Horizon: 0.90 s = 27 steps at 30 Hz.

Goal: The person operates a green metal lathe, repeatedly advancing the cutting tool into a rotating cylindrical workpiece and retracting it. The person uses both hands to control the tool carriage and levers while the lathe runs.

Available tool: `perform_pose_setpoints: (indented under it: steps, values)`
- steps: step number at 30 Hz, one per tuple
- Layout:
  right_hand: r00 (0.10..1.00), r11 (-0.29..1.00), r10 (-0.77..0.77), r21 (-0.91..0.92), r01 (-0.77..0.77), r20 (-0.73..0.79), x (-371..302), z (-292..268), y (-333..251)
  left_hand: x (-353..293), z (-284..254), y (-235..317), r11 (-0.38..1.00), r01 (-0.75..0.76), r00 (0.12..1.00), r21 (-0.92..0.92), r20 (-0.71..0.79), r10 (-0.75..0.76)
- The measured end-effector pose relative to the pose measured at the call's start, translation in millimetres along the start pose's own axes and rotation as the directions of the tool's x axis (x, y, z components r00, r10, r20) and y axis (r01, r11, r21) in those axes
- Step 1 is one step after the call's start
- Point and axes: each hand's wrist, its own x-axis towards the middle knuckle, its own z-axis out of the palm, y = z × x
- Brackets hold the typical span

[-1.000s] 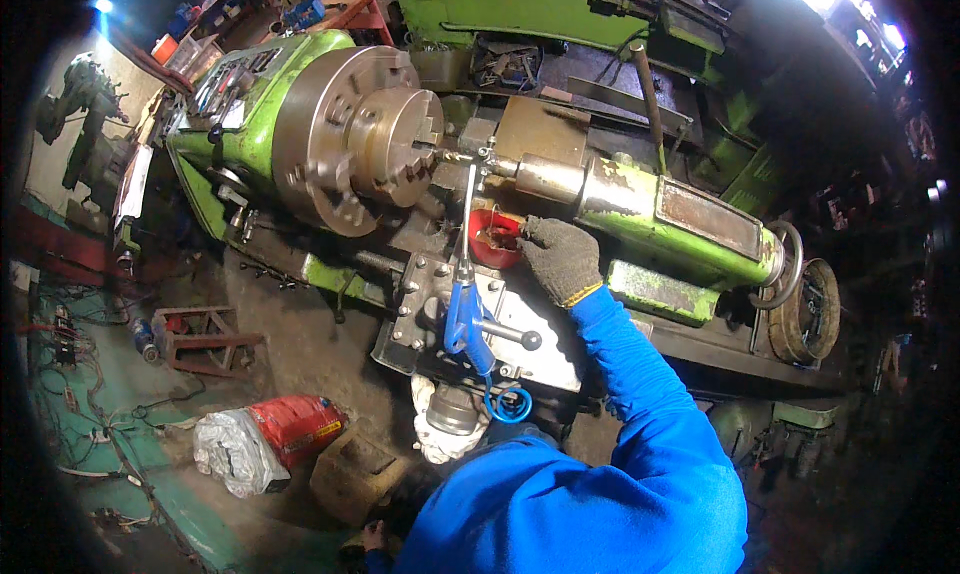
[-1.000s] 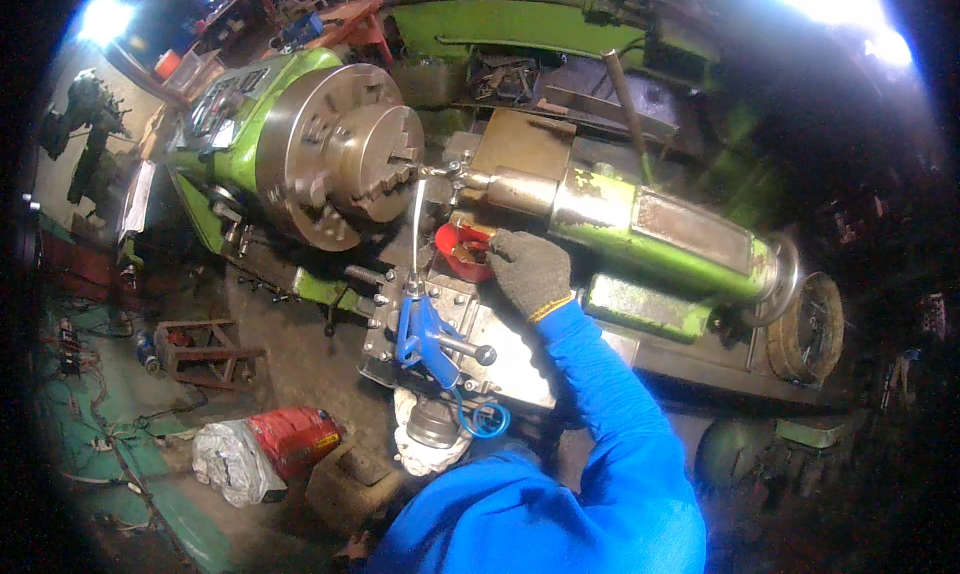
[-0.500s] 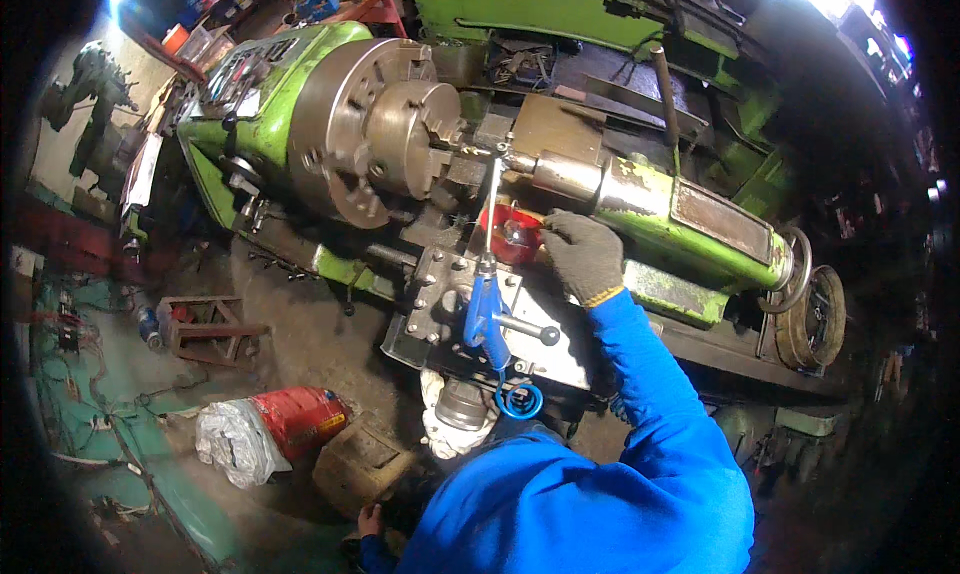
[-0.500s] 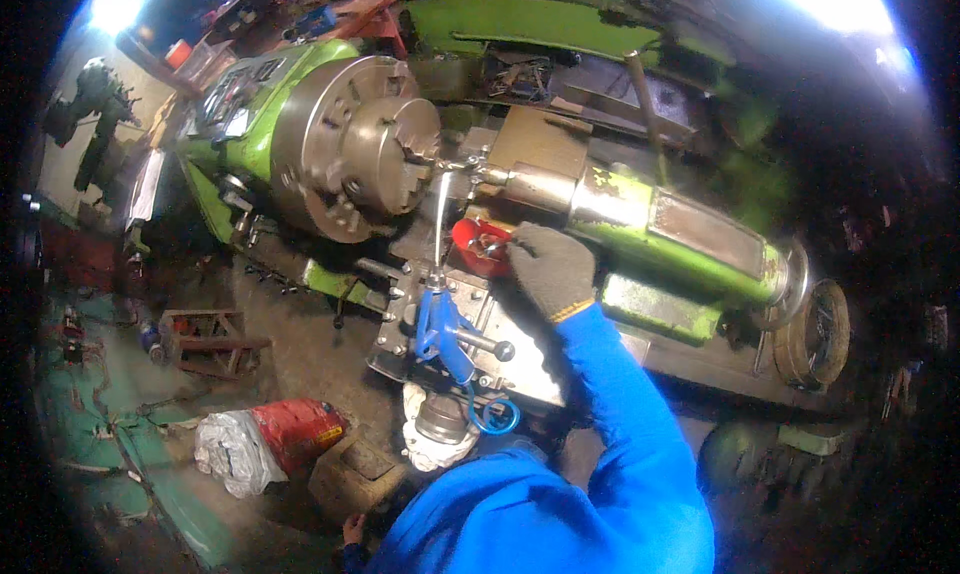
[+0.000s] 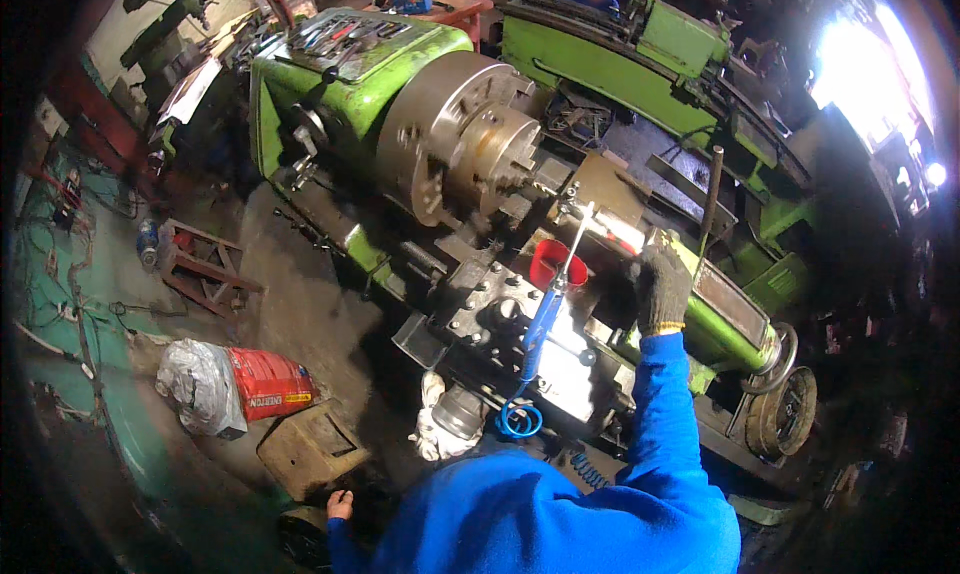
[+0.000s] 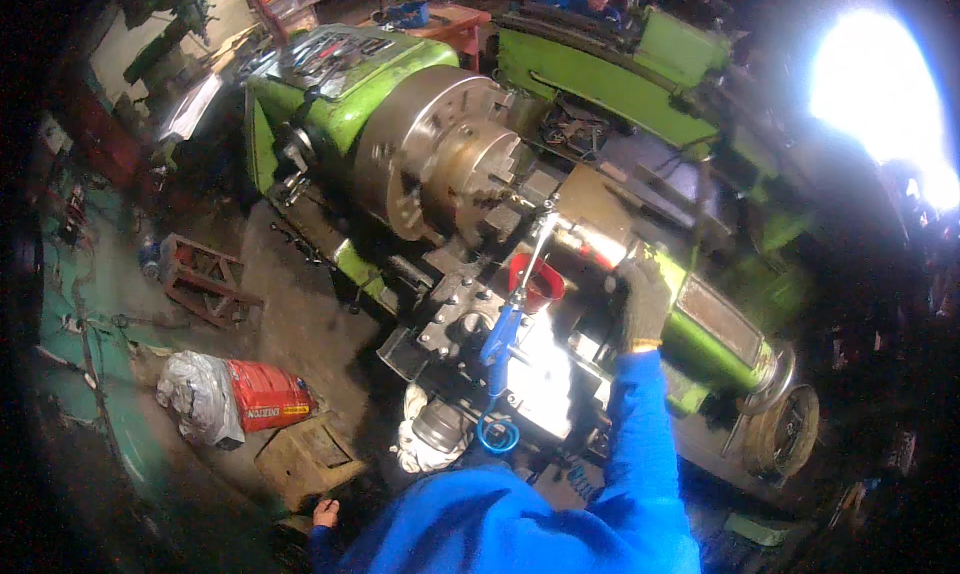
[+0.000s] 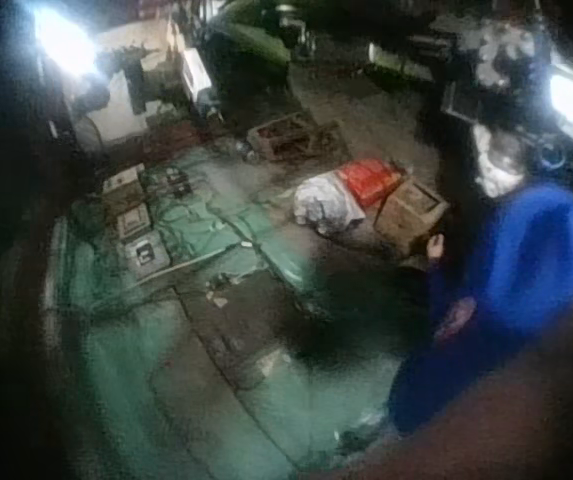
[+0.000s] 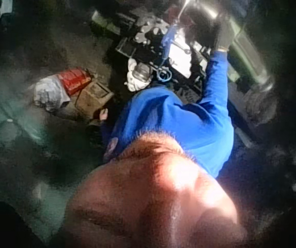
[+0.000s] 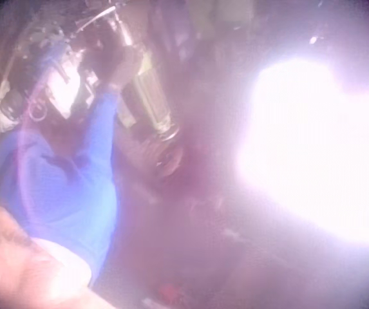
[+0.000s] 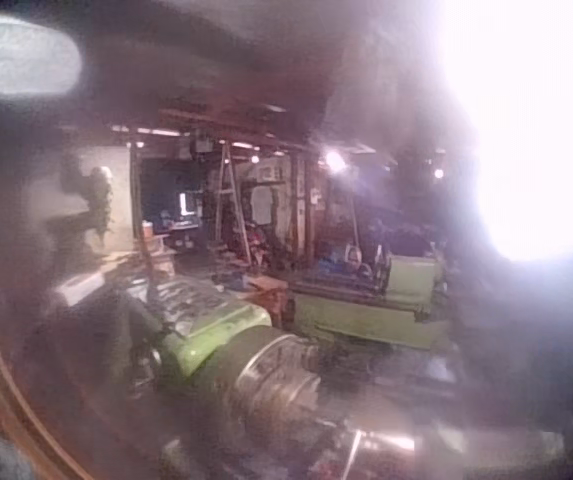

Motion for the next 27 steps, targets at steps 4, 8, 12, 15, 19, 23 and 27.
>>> perform_pose_setpoints:
  steps: [4, 8, 12, 15, 19, 23, 27]
  values:
    - [0.991, 0.954, 0.132, 0.269, -0.133, 0.022, 55, 41, -12, 3, 7, -11, 1.0, -0.028, 0.998, 0.0, -0.053, 0.028]
    - [0.969, 0.938, 0.233, 0.247, -0.245, 0.076, 101, 77, -47, -8, 7, -8, 0.982, 0.097, 0.994, -0.162, 0.054, -0.09]
    - [0.972, 0.978, 0.174, 0.089, -0.189, 0.156, 121, 108, -58, -29, 4, -56, 0.978, -0.001, 0.999, -0.208, -0.031, -0.006]
    - [0.965, 0.986, 0.157, 0.018, -0.164, 0.212, 127, 89, -83, -30, 4, -55, 0.956, 0.2, 0.979, -0.215, 0.085, -0.185]
    - [0.969, 0.989, 0.15, -0.022, -0.149, 0.195, 129, 91, -92, -50, 6, -65, 0.938, 0.322, 0.947, -0.131, 0.052, -0.317]
    - [0.948, 0.97, 0.17, -0.217, -0.112, 0.269, 131, 83, -105, -58, 15, -55, 0.858, 0.444, 0.895, -0.26, 0.09, -0.436]
    - [0.974, 0.977, 0.102, -0.203, -0.061, 0.201, 130, 94, -86, -50, 13, -53, 0.887, 0.352, 0.936, -0.298, 0.131, -0.327]
